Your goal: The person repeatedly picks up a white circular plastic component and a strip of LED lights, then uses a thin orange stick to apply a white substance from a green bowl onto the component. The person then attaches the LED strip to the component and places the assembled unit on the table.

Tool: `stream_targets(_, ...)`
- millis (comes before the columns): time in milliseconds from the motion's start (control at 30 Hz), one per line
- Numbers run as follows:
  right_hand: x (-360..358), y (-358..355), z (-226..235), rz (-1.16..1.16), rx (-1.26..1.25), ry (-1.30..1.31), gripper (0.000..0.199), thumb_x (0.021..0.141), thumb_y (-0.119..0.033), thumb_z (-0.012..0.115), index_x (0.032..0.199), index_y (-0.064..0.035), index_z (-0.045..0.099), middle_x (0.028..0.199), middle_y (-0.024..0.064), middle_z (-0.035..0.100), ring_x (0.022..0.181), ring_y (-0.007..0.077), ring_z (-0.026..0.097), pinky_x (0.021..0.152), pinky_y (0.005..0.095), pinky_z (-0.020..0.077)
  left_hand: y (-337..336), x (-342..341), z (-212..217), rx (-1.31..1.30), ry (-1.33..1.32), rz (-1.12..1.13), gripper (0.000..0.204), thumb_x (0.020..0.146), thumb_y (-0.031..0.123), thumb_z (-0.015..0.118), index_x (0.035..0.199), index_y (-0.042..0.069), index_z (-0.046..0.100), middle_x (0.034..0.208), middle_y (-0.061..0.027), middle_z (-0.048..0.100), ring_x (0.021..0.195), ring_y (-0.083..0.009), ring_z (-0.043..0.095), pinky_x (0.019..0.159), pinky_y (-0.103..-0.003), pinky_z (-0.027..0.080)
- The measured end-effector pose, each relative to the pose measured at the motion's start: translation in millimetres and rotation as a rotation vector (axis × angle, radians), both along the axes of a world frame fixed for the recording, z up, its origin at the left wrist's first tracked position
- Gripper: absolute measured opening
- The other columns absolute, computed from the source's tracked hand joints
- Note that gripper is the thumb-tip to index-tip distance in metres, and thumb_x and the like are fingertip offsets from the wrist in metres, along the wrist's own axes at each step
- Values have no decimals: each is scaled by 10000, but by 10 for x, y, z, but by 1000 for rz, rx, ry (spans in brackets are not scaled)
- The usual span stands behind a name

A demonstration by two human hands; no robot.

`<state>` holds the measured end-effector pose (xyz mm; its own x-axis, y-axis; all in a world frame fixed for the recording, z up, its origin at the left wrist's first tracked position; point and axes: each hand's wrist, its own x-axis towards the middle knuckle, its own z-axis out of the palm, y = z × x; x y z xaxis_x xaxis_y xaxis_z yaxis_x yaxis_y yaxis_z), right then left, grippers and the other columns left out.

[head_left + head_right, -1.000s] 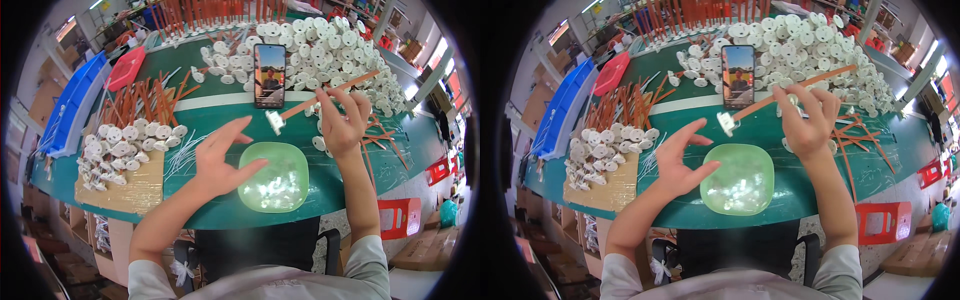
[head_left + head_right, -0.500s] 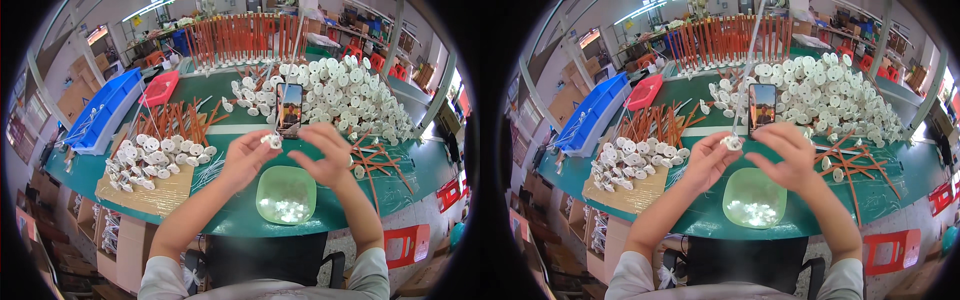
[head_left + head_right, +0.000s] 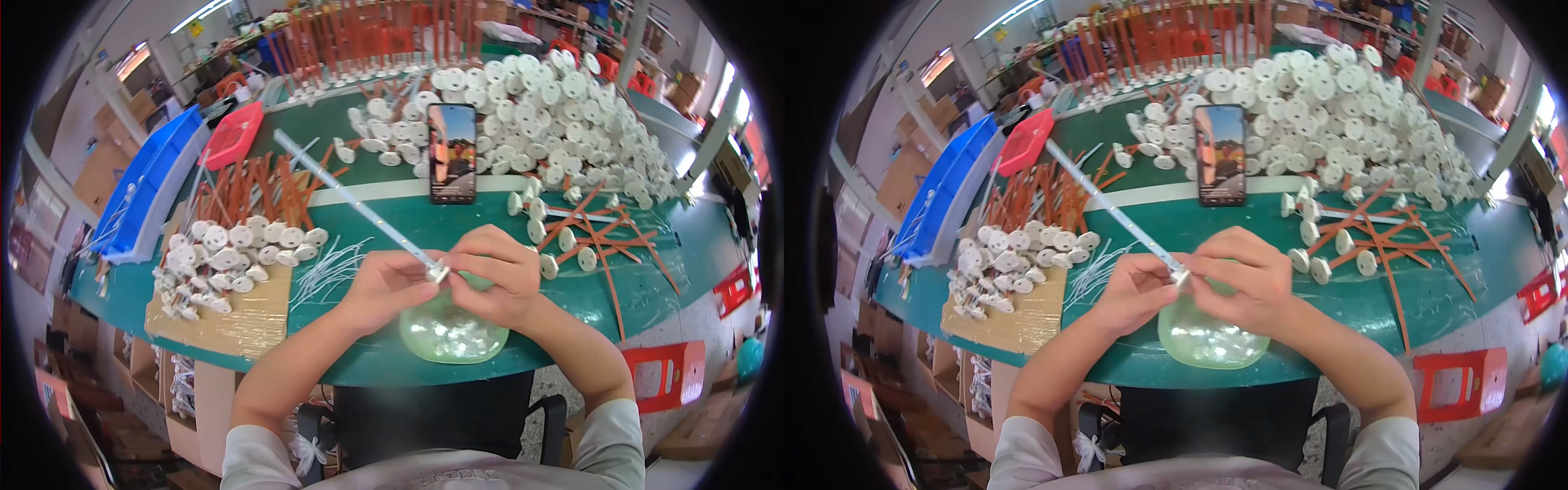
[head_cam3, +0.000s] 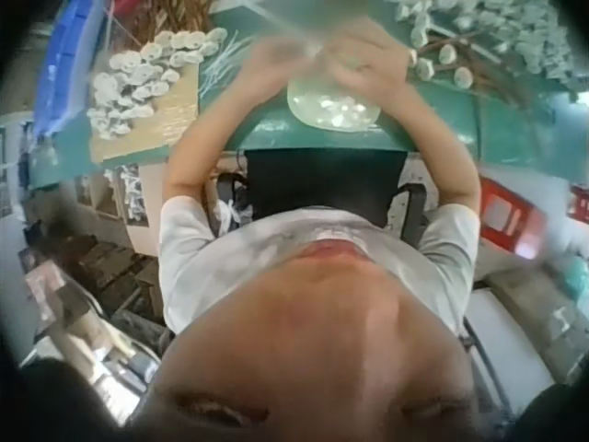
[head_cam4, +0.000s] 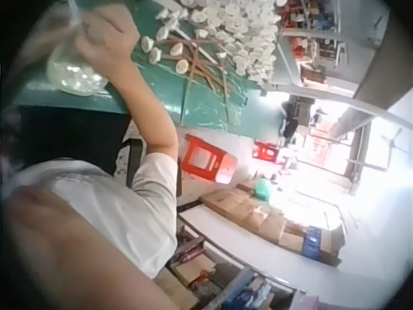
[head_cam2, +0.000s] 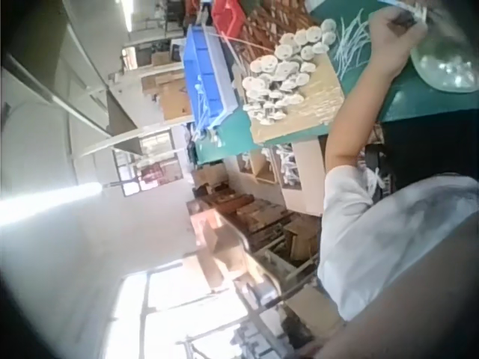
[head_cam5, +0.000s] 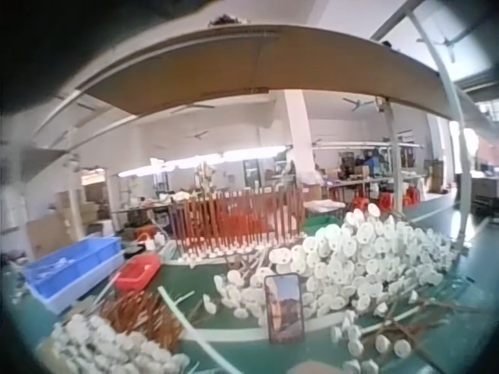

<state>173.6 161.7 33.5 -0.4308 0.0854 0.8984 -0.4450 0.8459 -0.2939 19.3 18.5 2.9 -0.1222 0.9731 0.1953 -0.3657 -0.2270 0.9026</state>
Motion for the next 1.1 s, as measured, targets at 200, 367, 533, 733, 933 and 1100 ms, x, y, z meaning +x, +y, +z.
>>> stream_targets(200,-82,61,-78,96,-132,-57,265,709,18,774,970,-32,756,919,94,728,815,263,699,688,345,577,-4,-138,-55,68,-50,-4,348,924,131,719,1220,-28,633,1146,-135,693,1084,-237,671,959,-393,535)
stream_targets(367,30,137,-125,166,-186,-41,236,761,38,765,984,-41,767,926,103,729,805,256,698,683,346,574,19,-108,-27,29,12,-1,357,900,76,712,1209,-83,632,1160,-166,685,1062,-266,671,1003,-419,529)
stream_targets(533,-51,69,-126,159,-165,-21,218,771,-8,775,981,-70,767,905,68,721,817,257,680,676,354,556,-82,-225,-73,-6,39,104,465,881,143,745,1263,-71,590,1172,-132,665,1103,-225,642,1031,-409,495)
stream_targets(733,0,114,-168,40,-154,-28,183,768,-77,790,946,-62,752,868,66,705,805,269,673,695,374,551,5,-195,-104,20,125,189,453,922,138,706,1299,-69,565,1221,-149,657,1095,-190,636,986,-359,507)
stream_targets(933,125,217,-48,-16,134,-780,233,772,-227,775,920,-50,742,828,96,686,855,319,681,742,440,552,44,-268,-83,-33,267,444,472,923,61,688,1350,-65,528,1293,-197,630,1004,-151,627,913,-290,504)
stream_targets(1100,84,170,-194,248,150,-980,171,758,-145,721,900,-55,750,786,125,700,780,302,697,726,425,552,40,-195,-92,-68,329,429,496,896,63,722,1339,-54,533,1267,-193,646,989,-143,632,905,-281,509)
